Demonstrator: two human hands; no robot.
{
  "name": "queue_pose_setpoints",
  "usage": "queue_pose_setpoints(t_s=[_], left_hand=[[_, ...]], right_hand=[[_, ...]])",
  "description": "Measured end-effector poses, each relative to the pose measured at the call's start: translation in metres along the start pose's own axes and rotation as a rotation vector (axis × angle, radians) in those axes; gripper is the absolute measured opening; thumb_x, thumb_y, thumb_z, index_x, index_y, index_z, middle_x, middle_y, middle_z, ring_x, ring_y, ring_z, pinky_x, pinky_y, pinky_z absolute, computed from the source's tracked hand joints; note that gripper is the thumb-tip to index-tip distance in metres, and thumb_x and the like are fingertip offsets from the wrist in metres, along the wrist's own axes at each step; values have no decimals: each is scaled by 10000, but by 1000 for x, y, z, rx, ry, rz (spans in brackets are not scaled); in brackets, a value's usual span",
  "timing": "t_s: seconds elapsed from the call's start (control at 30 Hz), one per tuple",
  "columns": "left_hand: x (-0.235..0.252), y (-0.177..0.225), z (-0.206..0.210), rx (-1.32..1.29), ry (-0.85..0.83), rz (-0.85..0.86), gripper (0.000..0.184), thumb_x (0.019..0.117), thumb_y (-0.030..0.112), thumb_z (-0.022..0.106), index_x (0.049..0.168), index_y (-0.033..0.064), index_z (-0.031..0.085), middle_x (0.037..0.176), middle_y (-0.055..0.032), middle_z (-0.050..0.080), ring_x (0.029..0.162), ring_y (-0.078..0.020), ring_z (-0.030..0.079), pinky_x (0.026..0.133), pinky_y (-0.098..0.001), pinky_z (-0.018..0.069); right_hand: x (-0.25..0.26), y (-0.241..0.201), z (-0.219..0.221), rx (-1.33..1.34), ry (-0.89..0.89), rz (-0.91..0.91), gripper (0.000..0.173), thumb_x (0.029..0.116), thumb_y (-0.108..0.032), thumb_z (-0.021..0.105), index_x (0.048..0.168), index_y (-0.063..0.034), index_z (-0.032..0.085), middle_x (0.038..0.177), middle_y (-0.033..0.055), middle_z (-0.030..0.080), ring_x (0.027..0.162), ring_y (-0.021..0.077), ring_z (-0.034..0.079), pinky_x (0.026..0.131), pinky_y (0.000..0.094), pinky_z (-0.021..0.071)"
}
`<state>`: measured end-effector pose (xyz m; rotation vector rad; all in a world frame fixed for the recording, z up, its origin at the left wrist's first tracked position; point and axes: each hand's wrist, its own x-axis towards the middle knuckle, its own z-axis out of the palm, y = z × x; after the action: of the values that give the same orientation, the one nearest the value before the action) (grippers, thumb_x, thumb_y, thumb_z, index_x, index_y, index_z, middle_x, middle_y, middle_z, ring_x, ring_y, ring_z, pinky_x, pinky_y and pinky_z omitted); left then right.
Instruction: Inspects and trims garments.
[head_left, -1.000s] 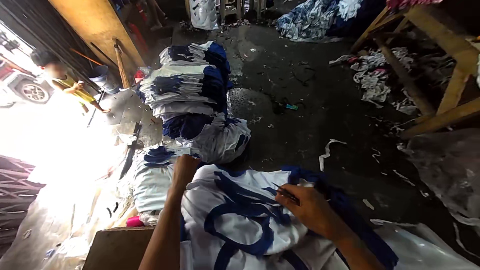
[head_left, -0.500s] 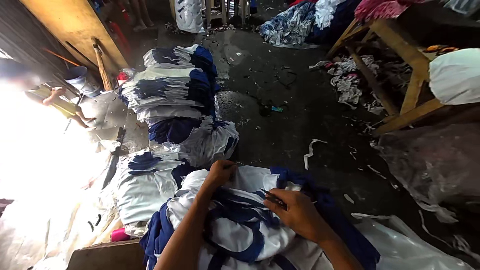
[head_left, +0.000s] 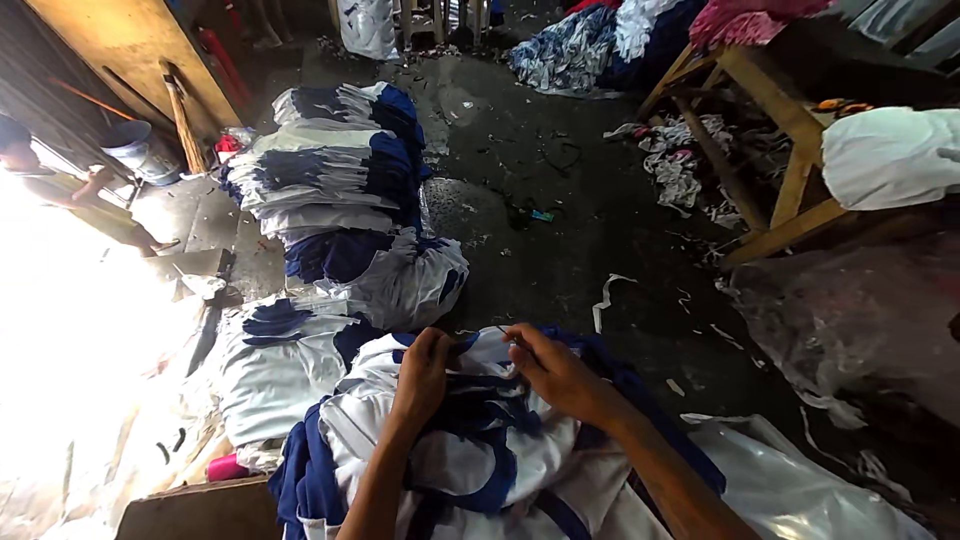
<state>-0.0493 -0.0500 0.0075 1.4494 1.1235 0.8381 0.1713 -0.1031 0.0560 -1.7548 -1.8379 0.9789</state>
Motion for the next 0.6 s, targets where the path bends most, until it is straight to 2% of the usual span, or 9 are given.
queue_pose_setpoints(t_s=[0.07,0.13,0.23,0.33,0.4,0.47,0.5,0.53,0.6], left_hand=[[-6,4,-1,3,-2,13,231,1090,121,445,1041,4,638,819,-50,710,730,-131,707,735,-329,609],[-10,7,-2,-12,-1,42,269,1087,134,415,1033,9,646,824,-47,692,729,-136,690,722,-337,608],[-21,12,-1,-89,32,57,271,1068,104,412,1003,-18,645,837,-53,703,727,-138,707,721,-321,625],[-37,13,-1,-34,74,99,194,1023,90,520,969,-7,678,821,-34,707,715,-91,692,699,-256,602],[-42,18,-3,136,10,101,191,987,156,628,1085,9,702,901,-47,726,787,-99,699,752,-275,599],[-43,26,0,326,-104,71,441,958,269,705,1338,54,642,1027,-66,728,883,-161,697,832,-364,589],[-43,27,5,409,-131,90,483,955,290,710,1379,74,627,1049,-77,726,908,-196,701,855,-418,587],[-43,24,10,483,-107,155,406,958,269,699,1314,75,677,1017,-87,729,890,-222,706,832,-457,591],[-41,17,19,569,11,282,155,969,173,655,1028,86,770,877,-67,724,800,-222,719,741,-457,602]], right_hand=[[1,-10,4,-82,20,14,412,1094,-383,394,1312,-105,608,823,74,649,719,246,645,655,503,535],[7,-16,8,-100,8,78,446,1084,-416,437,1339,-90,604,907,126,694,816,313,689,733,571,556],[27,-4,5,20,-130,178,575,1046,-446,550,1457,-46,512,933,166,671,832,293,648,817,517,540],[36,-3,9,-24,-260,189,342,1040,-346,603,1166,-43,698,849,112,634,774,226,587,775,436,495],[29,-3,14,1,-174,194,279,1037,-305,607,1089,-57,722,818,81,621,748,197,571,752,409,487],[20,0,19,34,-107,178,276,1033,-304,605,1078,-59,724,793,74,621,724,187,569,731,408,488],[16,1,21,45,-85,154,270,1031,-299,605,1071,-61,726,783,71,630,711,181,578,719,405,496],[12,2,23,54,-68,128,260,1029,-290,610,1067,-62,729,778,68,641,702,173,588,712,399,506],[8,4,25,56,-16,87,234,1013,-283,634,1022,-73,735,718,40,606,646,145,553,659,374,485]])
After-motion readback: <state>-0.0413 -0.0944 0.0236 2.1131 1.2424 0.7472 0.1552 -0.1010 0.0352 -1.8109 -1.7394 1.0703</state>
